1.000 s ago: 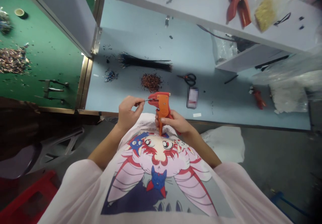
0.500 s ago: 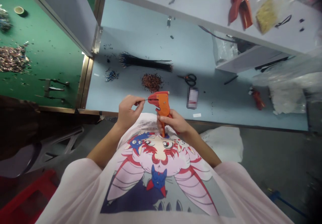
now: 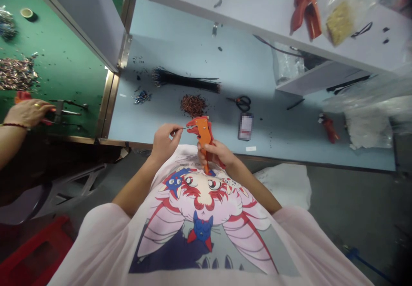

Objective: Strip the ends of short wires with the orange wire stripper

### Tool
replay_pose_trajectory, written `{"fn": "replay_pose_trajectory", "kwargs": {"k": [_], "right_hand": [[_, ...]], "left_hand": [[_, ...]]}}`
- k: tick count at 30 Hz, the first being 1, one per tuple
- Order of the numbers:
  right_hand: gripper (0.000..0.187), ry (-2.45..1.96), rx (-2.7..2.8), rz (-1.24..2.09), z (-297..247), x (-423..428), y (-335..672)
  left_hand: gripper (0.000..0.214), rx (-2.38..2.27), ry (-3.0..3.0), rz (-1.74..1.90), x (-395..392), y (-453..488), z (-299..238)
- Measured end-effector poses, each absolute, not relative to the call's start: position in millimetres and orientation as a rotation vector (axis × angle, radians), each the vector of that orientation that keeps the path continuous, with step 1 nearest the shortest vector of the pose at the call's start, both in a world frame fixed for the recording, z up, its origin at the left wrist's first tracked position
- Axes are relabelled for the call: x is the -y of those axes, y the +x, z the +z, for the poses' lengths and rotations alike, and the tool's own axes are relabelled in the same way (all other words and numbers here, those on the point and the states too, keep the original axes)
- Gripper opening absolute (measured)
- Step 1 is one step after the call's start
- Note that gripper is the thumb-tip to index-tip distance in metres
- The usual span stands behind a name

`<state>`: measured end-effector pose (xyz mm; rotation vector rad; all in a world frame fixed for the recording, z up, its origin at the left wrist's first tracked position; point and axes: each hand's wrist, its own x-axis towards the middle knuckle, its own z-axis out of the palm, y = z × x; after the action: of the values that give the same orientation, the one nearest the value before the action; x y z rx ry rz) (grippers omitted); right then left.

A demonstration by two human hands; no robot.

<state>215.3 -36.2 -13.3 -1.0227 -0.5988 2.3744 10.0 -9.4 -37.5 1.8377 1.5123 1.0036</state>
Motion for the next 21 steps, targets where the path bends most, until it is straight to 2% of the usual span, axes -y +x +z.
{"fn": "replay_pose_trajectory", "kwargs": {"k": [3,6,15,21], "right_hand": [[0.039,-1.008,0.534,2.373,-16.9,35.0,226.7],[0.038,-1.042,0.567,2.300,-16.2,34.9,232.1],[0.025,-1.320,1.025,1.484,-10.4,23.4,204.2],[0.021,-1.286,1.174,1.387,-8.8,19.2,201.0]], "left_hand": [[0.012,-1.563,1.829,0.998,9.5,9.1,-41.7],[0.011,-1.601,1.816,1.032,10.1,7.1,-40.8],[0.008,-1.453,2.085,1.115,18.5,19.6,-18.5],[0.007,-1.355,2.132,1.121,25.3,23.4,-17.2]]}}
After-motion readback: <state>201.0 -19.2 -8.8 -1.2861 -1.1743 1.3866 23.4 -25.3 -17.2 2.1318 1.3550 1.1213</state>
